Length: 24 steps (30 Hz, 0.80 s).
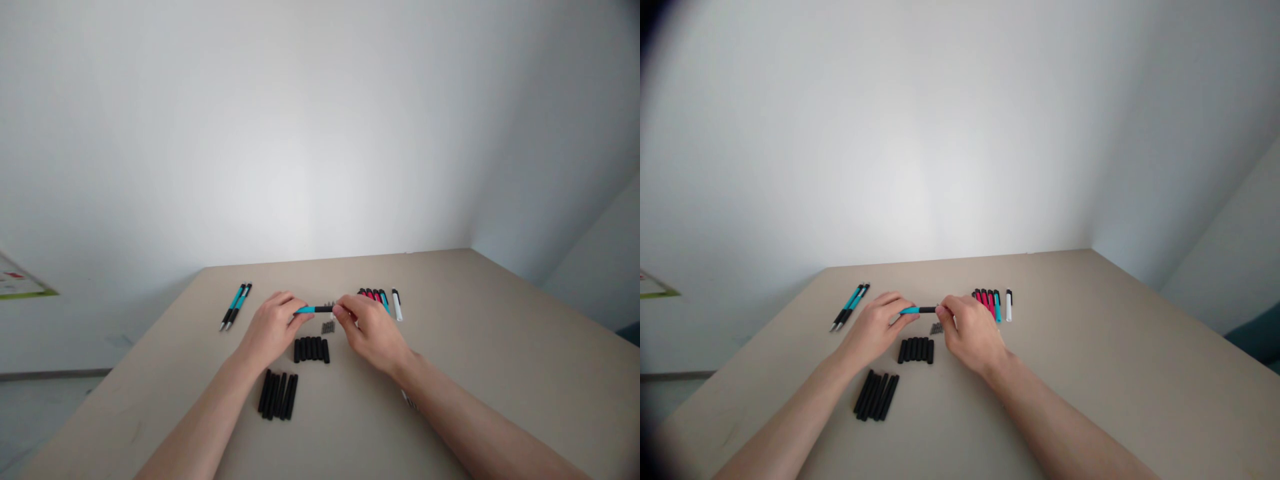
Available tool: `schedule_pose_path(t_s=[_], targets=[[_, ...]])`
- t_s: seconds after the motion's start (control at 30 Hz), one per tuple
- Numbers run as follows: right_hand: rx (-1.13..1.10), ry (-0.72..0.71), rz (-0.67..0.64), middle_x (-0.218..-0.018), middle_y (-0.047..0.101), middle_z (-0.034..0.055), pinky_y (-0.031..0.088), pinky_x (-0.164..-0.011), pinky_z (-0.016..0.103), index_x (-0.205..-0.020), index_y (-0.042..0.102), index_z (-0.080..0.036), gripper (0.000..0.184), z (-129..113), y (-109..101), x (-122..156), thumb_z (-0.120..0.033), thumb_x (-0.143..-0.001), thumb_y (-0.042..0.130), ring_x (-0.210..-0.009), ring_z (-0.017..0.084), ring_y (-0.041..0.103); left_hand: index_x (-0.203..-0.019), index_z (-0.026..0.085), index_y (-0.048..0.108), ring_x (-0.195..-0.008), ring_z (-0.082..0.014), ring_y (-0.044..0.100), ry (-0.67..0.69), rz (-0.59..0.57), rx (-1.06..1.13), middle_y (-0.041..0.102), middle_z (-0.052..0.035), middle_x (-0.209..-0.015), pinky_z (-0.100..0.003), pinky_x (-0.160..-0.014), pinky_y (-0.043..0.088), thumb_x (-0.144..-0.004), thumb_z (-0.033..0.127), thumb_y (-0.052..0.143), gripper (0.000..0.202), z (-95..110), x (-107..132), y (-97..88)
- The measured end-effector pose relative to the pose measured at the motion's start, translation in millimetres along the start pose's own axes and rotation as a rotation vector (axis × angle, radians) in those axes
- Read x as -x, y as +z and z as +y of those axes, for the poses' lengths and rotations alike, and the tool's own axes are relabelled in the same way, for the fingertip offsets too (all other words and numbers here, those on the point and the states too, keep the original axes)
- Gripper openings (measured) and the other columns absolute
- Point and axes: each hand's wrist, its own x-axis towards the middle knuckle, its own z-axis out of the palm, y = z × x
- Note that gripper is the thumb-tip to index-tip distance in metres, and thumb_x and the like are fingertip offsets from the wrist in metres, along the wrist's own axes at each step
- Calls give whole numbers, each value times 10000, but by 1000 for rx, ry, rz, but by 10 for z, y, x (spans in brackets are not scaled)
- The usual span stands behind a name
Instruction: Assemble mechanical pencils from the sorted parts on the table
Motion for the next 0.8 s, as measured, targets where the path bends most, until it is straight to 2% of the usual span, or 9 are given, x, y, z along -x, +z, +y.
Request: schedule_pose_path(t_s=[0.2, 0.4, 0.57, 0.8], targets=[[13, 4, 25, -629, 559, 28, 312, -581, 250, -629, 460, -190, 343, 0, 16, 1, -266, -950, 369, -607, 142, 510, -826, 196, 668, -728, -136, 574, -18, -47, 55, 604, -15, -785, -251, -704, 444, -893, 294, 553, 166, 12, 8, 18], [81, 62, 157, -585, 530, 27, 275, -551, 266, -601, 440, -199, 352, 33, 34, -13, -269, -939, 373, -557, 145, 460, -908, 193, 646, -723, -146, 580, -54, 28, 114, 636, -34, -817, -233, -608, 445, -911, 338, 503, 203, 29, 14, 10], [81, 54, 193, -582, 508, 24, 270, -556, 269, -594, 414, -201, 345, 48, 34, -14, -262, -933, 383, -563, 147, 435, -828, 179, 631, -717, -151, 566, -3, 45, 146, 616, -31, -753, -232, -605, 436, -921, 263, 474, 200, 60, 12, 2], [63, 44, 190, -557, 474, 19, 269, -549, 270, -569, 410, -197, 375, 45, 31, -5, -277, -933, 379, -548, 145, 428, -820, 172, 629, -732, -169, 549, 104, 137, 81, 629, -35, -742, -301, -698, 426, -896, 225, 528, 137, 36, -1, -2]])
